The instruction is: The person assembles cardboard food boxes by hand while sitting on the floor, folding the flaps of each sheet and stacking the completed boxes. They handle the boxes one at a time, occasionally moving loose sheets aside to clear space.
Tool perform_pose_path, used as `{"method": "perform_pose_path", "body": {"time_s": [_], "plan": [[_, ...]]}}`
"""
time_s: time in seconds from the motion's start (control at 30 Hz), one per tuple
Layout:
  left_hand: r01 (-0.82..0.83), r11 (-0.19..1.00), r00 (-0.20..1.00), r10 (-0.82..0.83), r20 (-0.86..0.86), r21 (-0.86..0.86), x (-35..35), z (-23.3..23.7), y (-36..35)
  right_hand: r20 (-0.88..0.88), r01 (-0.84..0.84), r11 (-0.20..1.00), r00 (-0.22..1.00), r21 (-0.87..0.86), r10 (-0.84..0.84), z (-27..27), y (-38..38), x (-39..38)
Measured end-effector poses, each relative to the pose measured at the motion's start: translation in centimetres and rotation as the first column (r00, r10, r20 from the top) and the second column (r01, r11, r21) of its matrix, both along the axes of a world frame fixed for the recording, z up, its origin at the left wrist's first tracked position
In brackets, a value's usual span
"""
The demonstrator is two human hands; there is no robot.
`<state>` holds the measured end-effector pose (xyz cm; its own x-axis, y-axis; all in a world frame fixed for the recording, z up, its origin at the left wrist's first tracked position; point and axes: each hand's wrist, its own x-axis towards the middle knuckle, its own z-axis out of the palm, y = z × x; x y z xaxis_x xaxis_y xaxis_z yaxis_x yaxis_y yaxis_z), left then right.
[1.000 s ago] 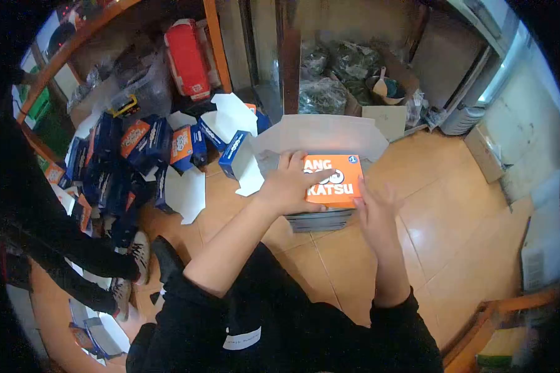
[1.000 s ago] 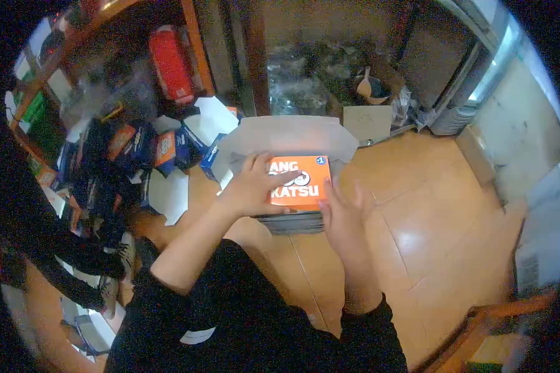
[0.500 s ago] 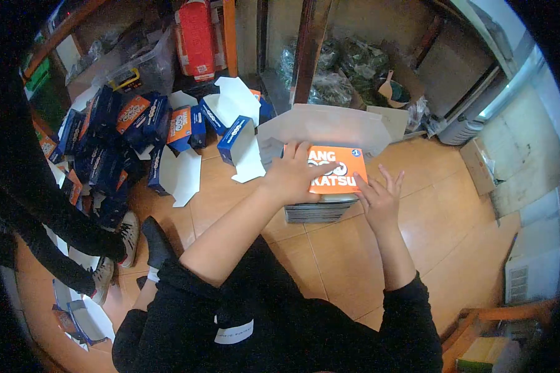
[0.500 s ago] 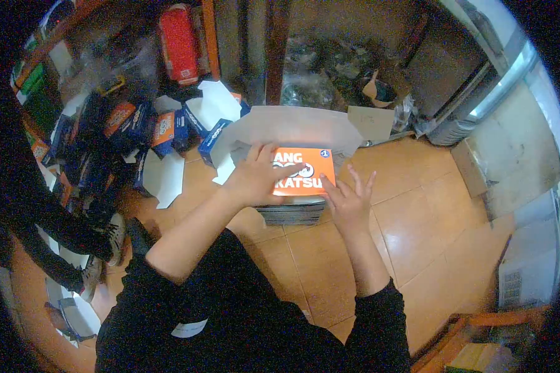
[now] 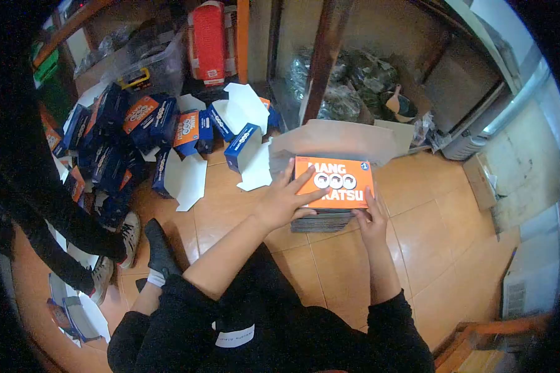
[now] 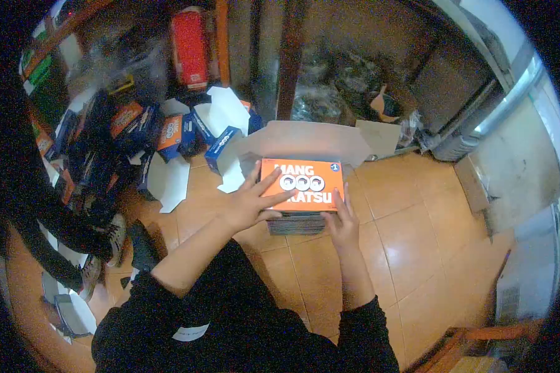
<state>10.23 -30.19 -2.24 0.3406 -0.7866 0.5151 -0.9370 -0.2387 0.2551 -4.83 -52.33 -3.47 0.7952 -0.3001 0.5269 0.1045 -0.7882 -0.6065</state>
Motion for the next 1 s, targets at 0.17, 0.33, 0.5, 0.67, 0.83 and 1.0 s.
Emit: {"method": "perform_pose_path", "body": {"time_s": [0.17,0.33,0.5,0.67,0.83,1.0], "plan": [[-0.028,0.996,0.999,0.026,-0.023,-0.082,-0.7,-2.1,-1.4,0.107,-0.022,0.999,0.994,0.031,0.019,-2.3,-1.5,1.5],[-0.124,0.989,0.992,0.126,-0.029,0.083,-0.9,-2.1,-2.0,0.01,-0.054,0.946,0.999,0.321,0.053,-4.2,-2.0,2.0],[-0.136,0.983,0.969,0.158,-0.192,0.121,-1.0,-1.3,-0.7,-0.028,0.037,0.894,0.999,0.446,-0.028,-5.9,-1.8,2.5],[-0.089,0.994,0.947,0.066,-0.315,-0.057,-1.2,-3.5,-0.4,0.074,0.127,0.939,0.985,0.319,-0.158,-9.8,-0.8,1.3],[-0.086,0.992,0.98,0.069,-0.187,-0.089,-0.9,-3.8,-0.5,-0.309,0.351,0.686,0.932,0.638,-0.189,-17.5,3.1,1.2],[-0.061,0.991,0.996,0.052,-0.074,-0.119,0.4,-4.0,-0.4,0.031,-0.042,0.411,0.999,0.91,0.034,-28.7,2.9,6.2]]}}
